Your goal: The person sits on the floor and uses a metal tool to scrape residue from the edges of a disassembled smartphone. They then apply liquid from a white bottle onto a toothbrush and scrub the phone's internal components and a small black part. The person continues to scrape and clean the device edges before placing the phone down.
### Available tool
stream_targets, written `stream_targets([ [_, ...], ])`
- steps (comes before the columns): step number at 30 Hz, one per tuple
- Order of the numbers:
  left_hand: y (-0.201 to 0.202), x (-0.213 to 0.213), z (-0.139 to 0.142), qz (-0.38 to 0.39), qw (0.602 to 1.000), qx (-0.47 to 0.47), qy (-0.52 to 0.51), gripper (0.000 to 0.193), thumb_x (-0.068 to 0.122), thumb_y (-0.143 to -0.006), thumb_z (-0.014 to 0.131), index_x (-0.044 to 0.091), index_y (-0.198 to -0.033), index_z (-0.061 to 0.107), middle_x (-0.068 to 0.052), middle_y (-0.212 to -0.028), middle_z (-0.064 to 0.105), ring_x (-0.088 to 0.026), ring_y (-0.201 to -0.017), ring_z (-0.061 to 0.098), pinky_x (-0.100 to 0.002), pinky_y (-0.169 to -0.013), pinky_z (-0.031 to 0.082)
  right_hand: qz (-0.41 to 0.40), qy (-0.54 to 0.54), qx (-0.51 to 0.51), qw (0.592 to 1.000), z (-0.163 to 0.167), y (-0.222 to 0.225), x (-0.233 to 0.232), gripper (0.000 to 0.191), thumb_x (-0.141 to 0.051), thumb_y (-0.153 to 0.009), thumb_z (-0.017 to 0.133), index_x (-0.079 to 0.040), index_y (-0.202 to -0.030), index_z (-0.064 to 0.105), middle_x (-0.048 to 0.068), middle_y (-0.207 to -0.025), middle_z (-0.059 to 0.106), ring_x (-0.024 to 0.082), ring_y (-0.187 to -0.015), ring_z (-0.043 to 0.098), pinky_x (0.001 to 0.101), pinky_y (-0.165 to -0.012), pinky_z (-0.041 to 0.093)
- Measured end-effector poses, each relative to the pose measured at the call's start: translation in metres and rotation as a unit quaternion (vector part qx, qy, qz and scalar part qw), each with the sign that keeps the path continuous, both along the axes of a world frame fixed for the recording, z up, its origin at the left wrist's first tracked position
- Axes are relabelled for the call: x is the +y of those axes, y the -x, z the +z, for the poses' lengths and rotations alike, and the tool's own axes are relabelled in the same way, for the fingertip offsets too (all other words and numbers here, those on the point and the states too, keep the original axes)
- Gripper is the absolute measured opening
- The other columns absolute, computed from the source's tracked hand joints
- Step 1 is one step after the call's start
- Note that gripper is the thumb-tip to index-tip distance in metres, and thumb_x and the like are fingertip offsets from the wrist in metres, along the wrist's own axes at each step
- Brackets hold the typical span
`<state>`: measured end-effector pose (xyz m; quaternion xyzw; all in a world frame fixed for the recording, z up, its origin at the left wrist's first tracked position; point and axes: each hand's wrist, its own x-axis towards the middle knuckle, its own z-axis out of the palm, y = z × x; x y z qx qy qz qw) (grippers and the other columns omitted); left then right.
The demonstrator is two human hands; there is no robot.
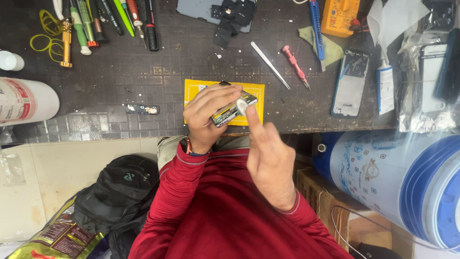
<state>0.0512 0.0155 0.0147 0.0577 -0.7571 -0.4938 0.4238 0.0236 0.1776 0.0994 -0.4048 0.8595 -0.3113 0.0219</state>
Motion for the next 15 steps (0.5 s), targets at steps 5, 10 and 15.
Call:
stream_targets([
  [5,0.001,0.000,0.002,-0.007,1.000,0.015,0.019,0.034,-0.002,-0.080,0.076,0.003,-0.113,0.072,-0.012,-0.115,0.074,-0.030,-0.108,0.074,-0.041,-0.099,0.059,0.004,0.033,-0.007,0.999,-0.002,0.001,0.002,0.064,0.010,-0.095,0.060,-0.015,-0.153,0.047,0.015,-0.091,0.057,0.035,-0.072,0.062,0.0448,-0.063,0.048],
  [10,-0.002,-0.004,0.010,-0.029,0.997,0.006,0.067,0.039,0.003,-0.081,0.075,0.005,-0.119,0.070,-0.009,-0.121,0.071,-0.029,-0.113,0.070,-0.042,-0.099,0.056,0.053,0.106,-0.070,0.991,-0.012,0.000,0.016,0.055,0.007,-0.097,0.057,-0.010,-0.149,0.047,0.021,-0.107,0.064,0.029,-0.079,0.068,0.0387,-0.071,0.054],
  [15,-0.003,-0.004,0.013,-0.021,0.961,-0.097,0.260,0.029,0.011,-0.093,0.067,0.011,-0.122,0.070,-0.004,-0.123,0.069,-0.024,-0.117,0.065,-0.044,-0.103,0.045,-0.090,0.145,-0.181,0.969,-0.033,0.001,0.039,0.055,0.000,-0.105,0.055,0.000,-0.158,0.039,0.007,-0.093,0.062,0.013,-0.078,0.058,0.0257,-0.075,0.050],
])
